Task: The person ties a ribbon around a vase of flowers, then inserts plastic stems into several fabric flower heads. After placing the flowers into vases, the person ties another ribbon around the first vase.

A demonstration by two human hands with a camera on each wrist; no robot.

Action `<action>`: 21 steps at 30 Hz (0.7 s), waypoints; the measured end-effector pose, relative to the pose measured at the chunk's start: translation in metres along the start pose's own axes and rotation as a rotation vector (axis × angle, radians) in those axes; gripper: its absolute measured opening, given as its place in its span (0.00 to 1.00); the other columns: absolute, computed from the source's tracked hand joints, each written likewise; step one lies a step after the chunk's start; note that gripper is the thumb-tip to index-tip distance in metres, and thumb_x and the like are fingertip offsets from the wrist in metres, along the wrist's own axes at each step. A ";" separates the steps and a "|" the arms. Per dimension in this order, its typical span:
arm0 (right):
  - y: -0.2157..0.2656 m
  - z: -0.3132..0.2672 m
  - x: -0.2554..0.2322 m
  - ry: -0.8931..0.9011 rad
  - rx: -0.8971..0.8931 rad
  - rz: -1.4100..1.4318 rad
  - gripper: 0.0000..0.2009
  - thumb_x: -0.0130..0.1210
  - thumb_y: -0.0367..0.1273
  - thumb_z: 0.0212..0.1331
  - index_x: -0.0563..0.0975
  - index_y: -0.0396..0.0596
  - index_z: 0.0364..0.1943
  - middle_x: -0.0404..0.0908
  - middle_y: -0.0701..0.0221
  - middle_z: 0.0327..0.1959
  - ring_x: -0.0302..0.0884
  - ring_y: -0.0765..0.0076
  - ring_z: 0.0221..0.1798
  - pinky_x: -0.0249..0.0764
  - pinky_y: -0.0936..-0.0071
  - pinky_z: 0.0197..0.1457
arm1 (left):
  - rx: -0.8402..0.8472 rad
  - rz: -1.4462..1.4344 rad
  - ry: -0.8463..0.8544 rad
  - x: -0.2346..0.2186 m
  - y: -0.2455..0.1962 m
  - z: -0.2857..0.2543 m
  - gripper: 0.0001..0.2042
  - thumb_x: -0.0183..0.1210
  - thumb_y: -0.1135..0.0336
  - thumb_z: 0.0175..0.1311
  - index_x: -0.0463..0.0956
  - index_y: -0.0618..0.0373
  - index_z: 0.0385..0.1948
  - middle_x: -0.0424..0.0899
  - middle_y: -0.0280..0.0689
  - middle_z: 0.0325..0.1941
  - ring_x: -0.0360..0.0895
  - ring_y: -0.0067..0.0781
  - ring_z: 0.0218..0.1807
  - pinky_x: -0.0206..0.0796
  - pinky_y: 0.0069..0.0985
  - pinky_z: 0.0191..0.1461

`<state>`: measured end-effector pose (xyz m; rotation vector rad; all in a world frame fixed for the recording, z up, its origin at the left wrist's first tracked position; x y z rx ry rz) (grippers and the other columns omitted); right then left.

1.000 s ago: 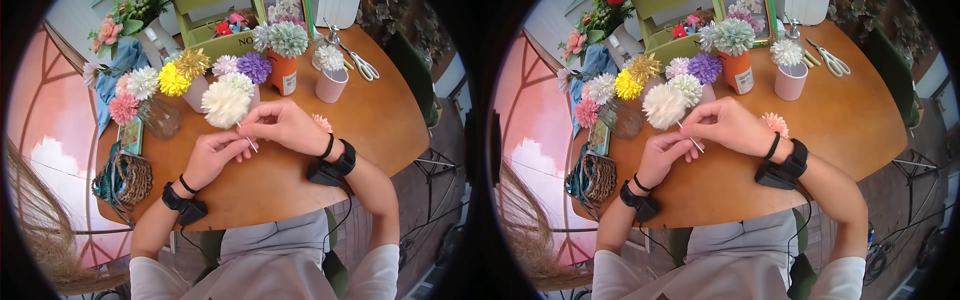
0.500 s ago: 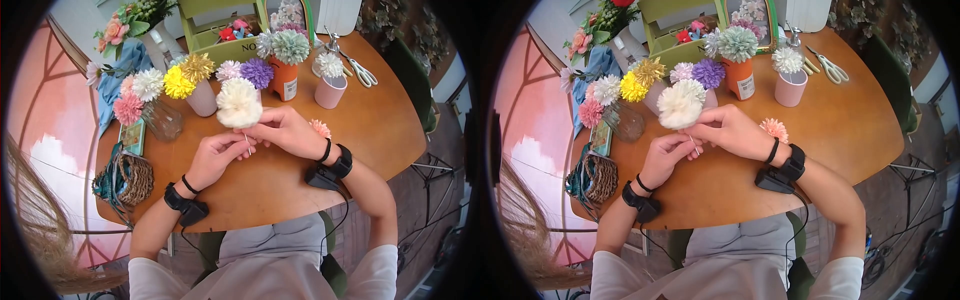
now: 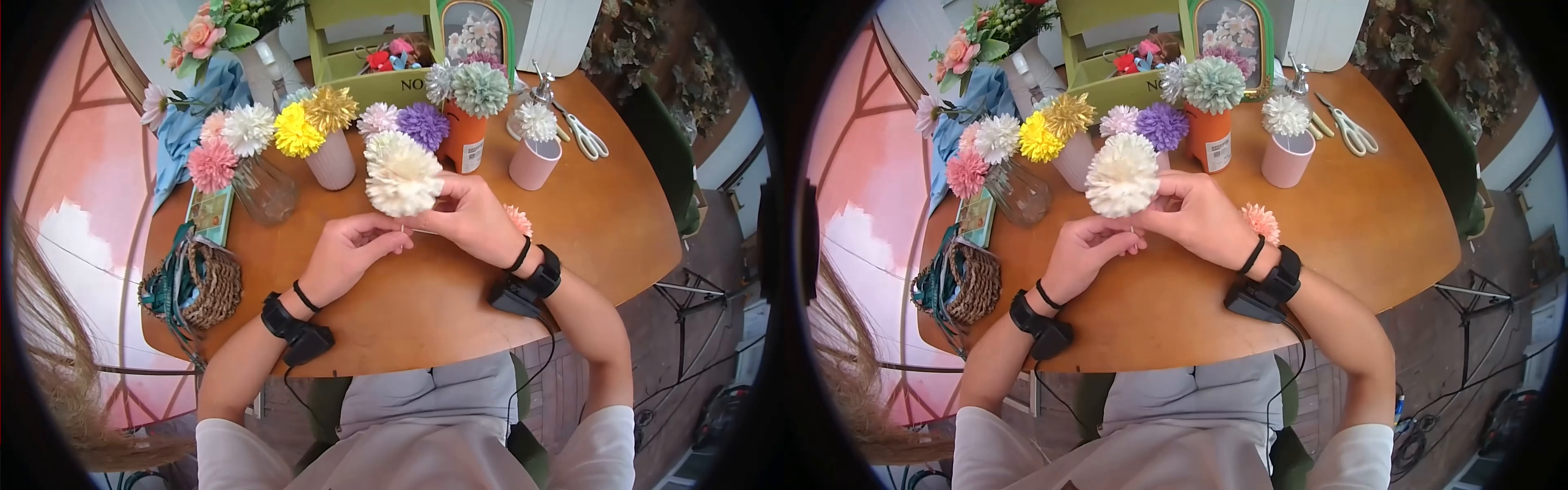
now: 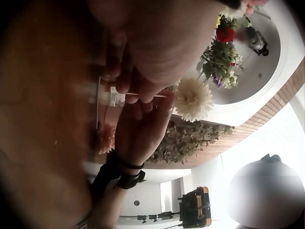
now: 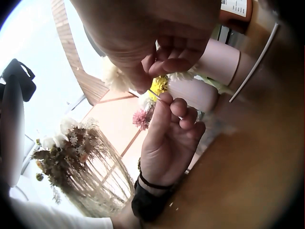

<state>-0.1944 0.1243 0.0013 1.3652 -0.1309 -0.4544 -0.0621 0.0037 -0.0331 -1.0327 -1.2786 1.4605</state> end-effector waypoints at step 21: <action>0.002 -0.001 0.001 0.001 0.050 0.042 0.08 0.61 0.31 0.67 0.83 0.40 0.43 0.84 0.77 0.32 0.75 0.87 0.33 0.70 0.83 0.36 | 0.038 0.075 0.011 0.003 -0.007 0.001 0.10 0.53 0.70 0.76 0.81 0.67 0.47 0.87 0.37 0.41 0.80 0.22 0.41 0.73 0.22 0.49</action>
Point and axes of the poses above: each hand's wrist, its own z-axis towards the middle knuckle, its own x-axis out of the palm, y = z × x, the point moved 5 cm from there along z, towards the middle knuckle
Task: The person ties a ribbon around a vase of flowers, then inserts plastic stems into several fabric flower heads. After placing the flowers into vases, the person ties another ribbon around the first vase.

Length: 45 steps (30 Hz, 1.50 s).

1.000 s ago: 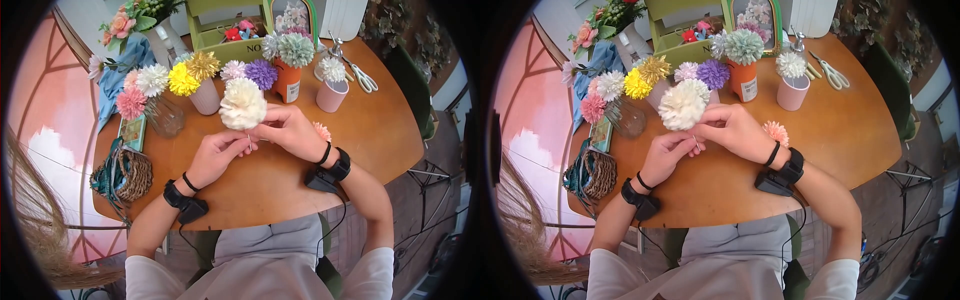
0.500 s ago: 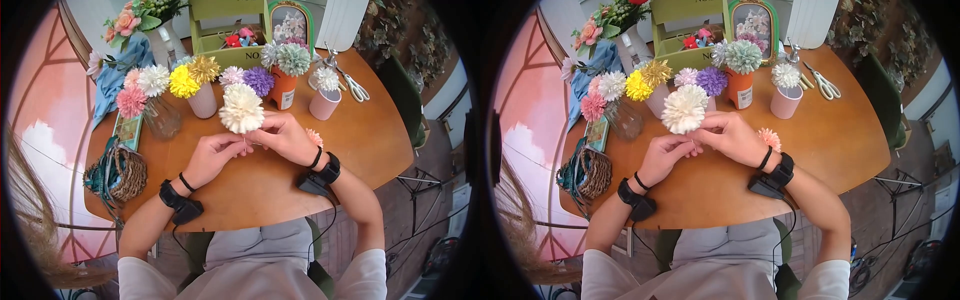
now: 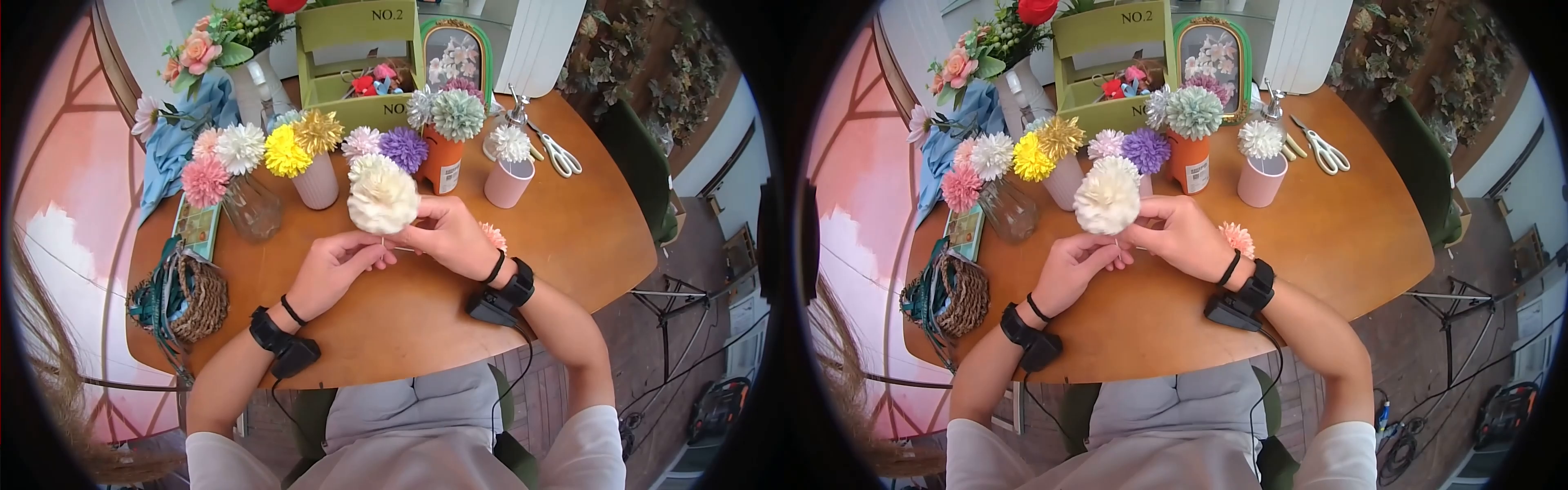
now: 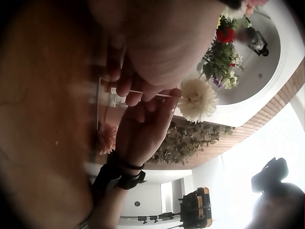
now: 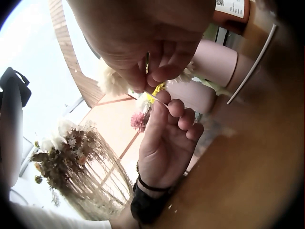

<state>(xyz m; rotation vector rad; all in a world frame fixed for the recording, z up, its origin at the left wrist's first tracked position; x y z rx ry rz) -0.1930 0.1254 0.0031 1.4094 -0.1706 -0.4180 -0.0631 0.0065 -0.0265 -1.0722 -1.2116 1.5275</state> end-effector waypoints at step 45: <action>0.081 -0.071 -0.215 -0.715 -0.151 -0.342 0.15 0.61 0.36 0.68 0.73 0.43 0.51 0.79 0.72 0.47 0.80 0.79 0.46 0.80 0.79 0.43 | 0.063 -0.048 -0.048 -0.010 0.012 0.004 0.12 0.54 0.63 0.78 0.81 0.62 0.48 0.81 0.28 0.35 0.76 0.15 0.35 0.70 0.16 0.41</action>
Point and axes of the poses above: each hand's wrist, its own z-axis towards the middle knuckle, its own x-axis out of the palm, y = z × x, the point moved 5 cm from there along z, towards the middle knuckle
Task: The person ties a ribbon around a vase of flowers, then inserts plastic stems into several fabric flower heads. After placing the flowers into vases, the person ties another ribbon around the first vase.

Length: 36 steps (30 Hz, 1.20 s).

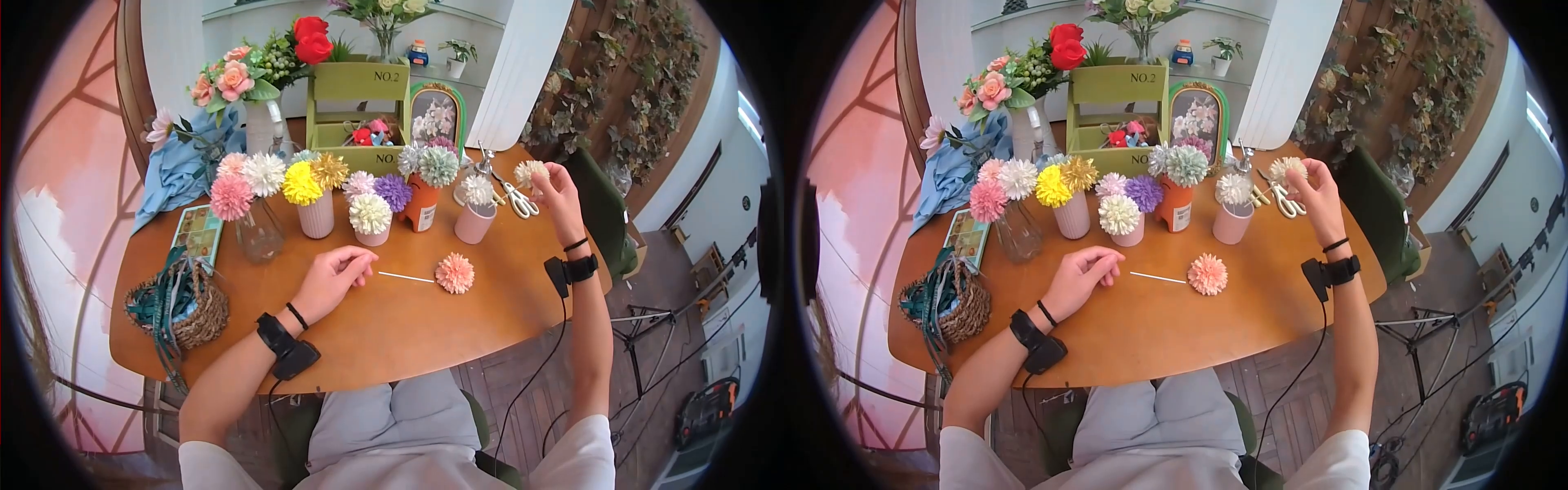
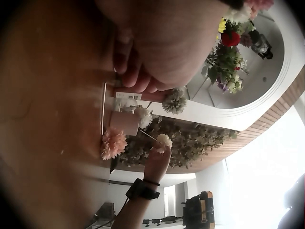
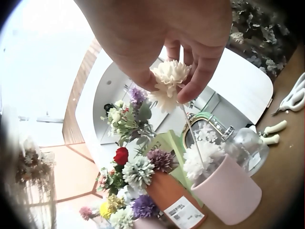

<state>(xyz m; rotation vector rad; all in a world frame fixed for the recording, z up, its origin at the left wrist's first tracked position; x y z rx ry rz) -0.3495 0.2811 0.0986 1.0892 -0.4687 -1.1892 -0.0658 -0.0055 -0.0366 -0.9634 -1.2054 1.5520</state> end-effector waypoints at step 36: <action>0.016 -0.112 0.215 0.882 -0.573 -0.982 0.11 0.62 0.35 0.56 0.83 0.41 0.26 0.83 0.57 0.28 0.83 0.49 0.35 0.81 0.56 0.40 | 0.049 -0.002 0.012 -0.001 -0.006 -0.001 0.12 0.52 0.65 0.78 0.81 0.62 0.51 0.81 0.29 0.37 0.76 0.16 0.37 0.70 0.16 0.44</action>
Point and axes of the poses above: each hand's wrist, its own z-axis towards the middle knuckle, its own x-axis out of the palm, y = z × x, the point moved 5 cm from there along z, towards the middle knuckle
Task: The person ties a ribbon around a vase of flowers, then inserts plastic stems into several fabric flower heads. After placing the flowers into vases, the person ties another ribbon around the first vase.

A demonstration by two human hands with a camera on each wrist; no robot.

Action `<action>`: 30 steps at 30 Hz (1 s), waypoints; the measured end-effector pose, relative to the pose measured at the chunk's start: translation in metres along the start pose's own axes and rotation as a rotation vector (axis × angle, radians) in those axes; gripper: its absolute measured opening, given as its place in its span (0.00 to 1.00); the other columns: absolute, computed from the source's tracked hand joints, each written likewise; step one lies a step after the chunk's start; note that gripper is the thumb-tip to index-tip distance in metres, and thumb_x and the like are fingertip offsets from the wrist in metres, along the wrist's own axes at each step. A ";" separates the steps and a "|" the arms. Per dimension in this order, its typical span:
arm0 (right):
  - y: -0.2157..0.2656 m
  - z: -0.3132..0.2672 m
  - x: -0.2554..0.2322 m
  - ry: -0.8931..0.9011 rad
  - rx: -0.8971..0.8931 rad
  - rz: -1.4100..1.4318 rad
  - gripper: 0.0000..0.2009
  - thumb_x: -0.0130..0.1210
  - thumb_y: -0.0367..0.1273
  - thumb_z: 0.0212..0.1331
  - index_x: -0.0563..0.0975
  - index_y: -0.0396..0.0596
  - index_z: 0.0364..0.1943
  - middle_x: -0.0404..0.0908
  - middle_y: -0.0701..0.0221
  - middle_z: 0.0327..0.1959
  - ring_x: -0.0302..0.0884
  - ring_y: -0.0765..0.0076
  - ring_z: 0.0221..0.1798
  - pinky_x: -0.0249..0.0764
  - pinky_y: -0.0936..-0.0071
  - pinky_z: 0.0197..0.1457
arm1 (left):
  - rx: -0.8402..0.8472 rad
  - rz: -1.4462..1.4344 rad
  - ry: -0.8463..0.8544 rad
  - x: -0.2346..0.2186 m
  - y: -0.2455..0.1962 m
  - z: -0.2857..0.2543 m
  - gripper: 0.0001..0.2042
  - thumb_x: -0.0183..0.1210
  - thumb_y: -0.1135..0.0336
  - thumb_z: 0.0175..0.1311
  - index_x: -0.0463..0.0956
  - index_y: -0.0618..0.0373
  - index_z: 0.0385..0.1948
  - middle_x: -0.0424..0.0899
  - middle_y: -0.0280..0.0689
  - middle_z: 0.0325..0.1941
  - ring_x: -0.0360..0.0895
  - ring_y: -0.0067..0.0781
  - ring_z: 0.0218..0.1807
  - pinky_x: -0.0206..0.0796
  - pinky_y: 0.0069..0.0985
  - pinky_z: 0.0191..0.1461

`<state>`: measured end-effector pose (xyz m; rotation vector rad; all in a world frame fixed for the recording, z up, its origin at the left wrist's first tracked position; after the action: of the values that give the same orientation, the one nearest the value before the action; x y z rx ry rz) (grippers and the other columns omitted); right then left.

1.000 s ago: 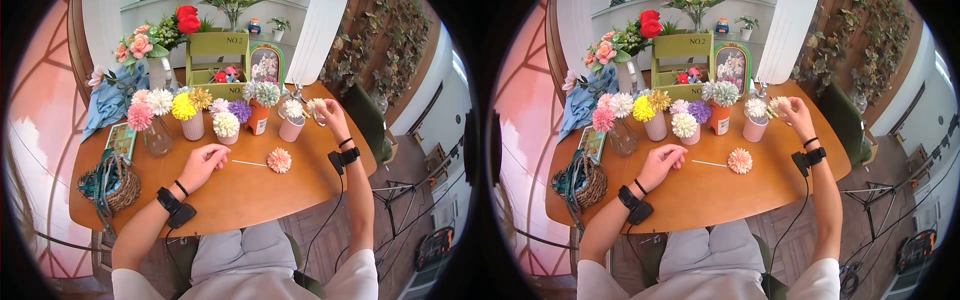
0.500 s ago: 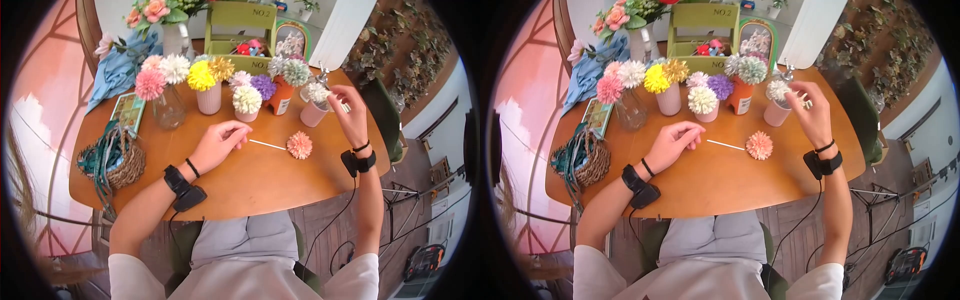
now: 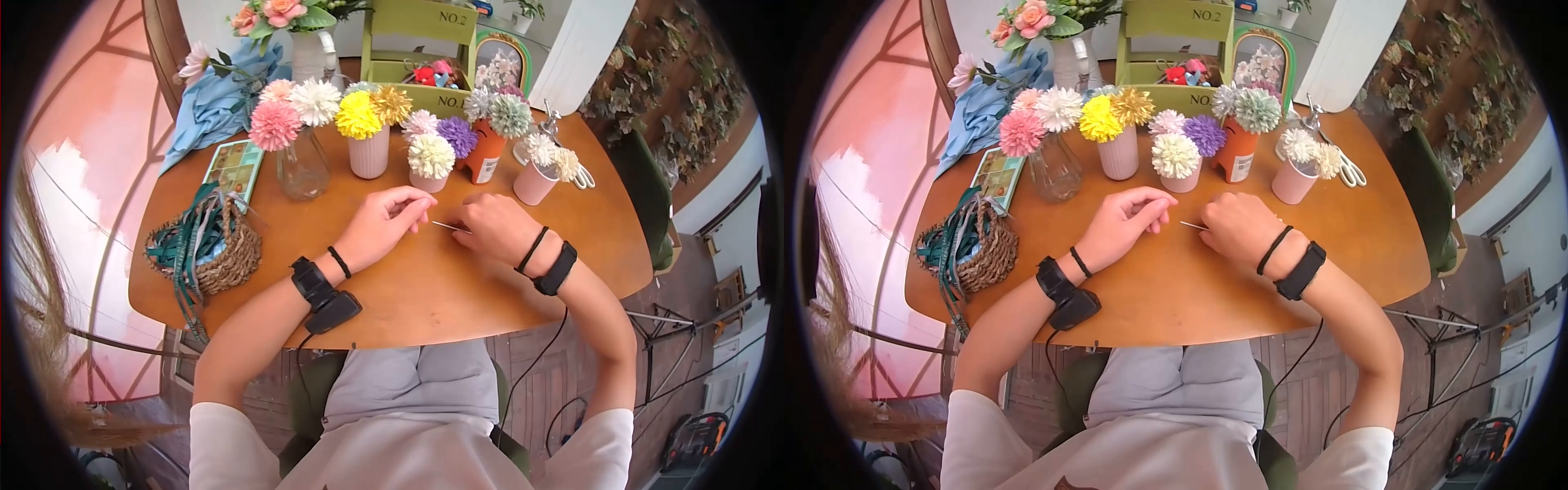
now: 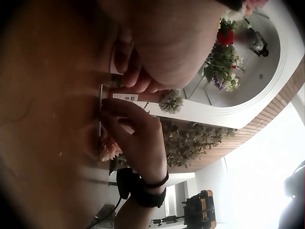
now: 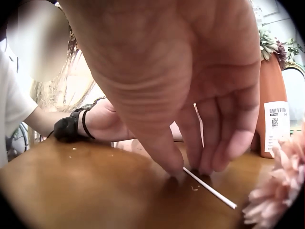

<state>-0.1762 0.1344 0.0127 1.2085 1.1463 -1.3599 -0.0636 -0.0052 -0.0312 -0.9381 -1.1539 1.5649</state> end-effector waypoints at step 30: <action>-0.008 -0.022 -0.050 -0.245 -0.045 0.209 0.04 0.56 0.27 0.60 0.76 0.41 0.35 0.79 0.57 0.32 0.80 0.47 0.38 0.77 0.57 0.42 | 0.002 0.025 -0.006 -0.003 0.009 0.001 0.12 0.53 0.64 0.77 0.82 0.62 0.49 0.82 0.28 0.35 0.75 0.14 0.36 0.69 0.15 0.42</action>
<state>-0.1786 0.1599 0.0613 1.0646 0.8491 -1.2757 -0.0656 -0.0094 -0.0394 -0.9507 -1.1485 1.5895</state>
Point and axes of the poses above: each hand's wrist, its own z-axis towards the middle knuckle, its own x-axis out of the palm, y = z × x, the point moved 5 cm from there along z, towards the middle knuckle
